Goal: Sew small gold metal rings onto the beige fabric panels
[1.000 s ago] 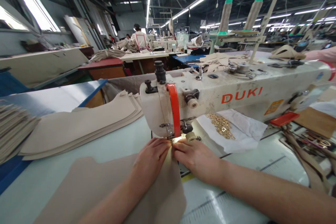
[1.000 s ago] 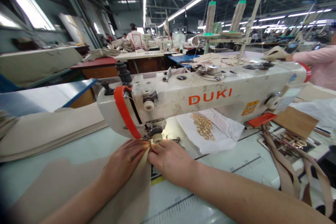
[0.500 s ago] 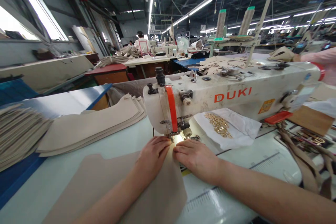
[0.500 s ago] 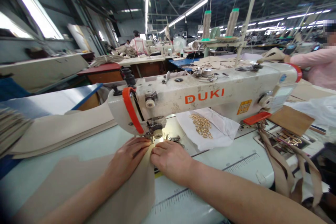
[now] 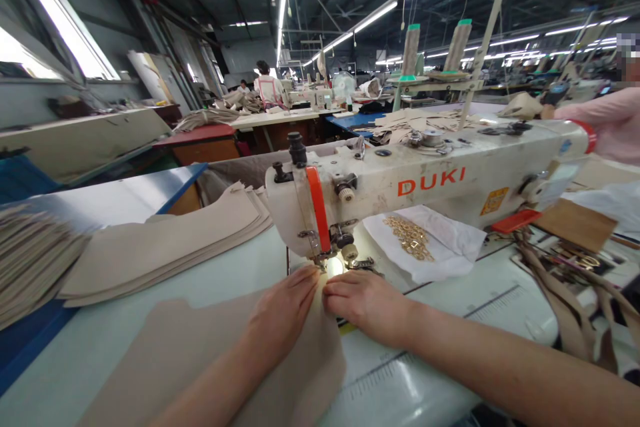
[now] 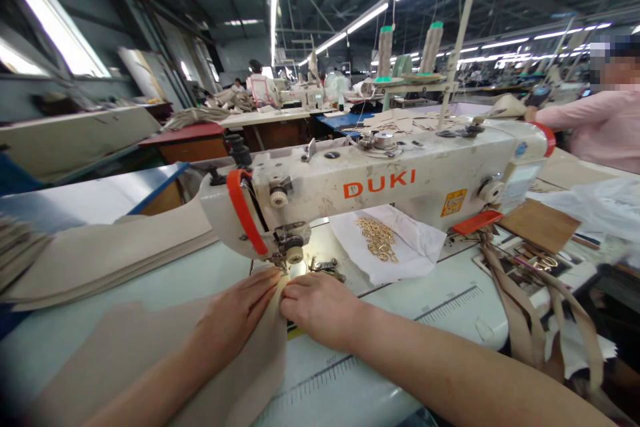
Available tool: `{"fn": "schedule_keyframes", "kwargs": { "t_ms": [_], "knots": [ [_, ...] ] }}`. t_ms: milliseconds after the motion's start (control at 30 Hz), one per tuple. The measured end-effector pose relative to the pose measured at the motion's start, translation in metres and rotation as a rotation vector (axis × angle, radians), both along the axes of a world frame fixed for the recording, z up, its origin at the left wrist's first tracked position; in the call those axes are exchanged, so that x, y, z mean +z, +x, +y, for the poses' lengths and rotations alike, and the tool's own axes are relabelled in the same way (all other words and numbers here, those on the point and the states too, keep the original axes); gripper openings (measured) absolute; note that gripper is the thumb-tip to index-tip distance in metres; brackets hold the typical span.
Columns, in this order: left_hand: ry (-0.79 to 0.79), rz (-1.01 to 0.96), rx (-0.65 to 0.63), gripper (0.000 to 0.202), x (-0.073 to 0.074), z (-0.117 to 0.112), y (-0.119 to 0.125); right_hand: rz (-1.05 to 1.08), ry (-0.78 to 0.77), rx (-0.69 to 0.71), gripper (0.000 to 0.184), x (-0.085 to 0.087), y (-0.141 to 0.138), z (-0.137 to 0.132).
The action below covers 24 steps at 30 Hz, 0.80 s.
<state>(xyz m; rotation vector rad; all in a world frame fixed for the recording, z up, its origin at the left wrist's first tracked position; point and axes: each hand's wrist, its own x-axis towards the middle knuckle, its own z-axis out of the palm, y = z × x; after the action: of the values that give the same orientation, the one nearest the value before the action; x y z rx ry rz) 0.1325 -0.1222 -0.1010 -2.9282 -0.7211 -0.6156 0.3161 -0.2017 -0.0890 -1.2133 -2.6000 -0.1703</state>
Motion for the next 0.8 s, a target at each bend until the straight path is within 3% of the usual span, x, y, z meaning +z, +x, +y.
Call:
{"fn": "schedule_keyframes", "kwargs": {
  "t_ms": [800],
  "knots": [
    [-0.043,-0.067,-0.005,0.034,0.0033,0.0070,0.0028,-0.007,0.024,0.001,0.011,0.0006,0.0003,0.0065]
  ]
}}
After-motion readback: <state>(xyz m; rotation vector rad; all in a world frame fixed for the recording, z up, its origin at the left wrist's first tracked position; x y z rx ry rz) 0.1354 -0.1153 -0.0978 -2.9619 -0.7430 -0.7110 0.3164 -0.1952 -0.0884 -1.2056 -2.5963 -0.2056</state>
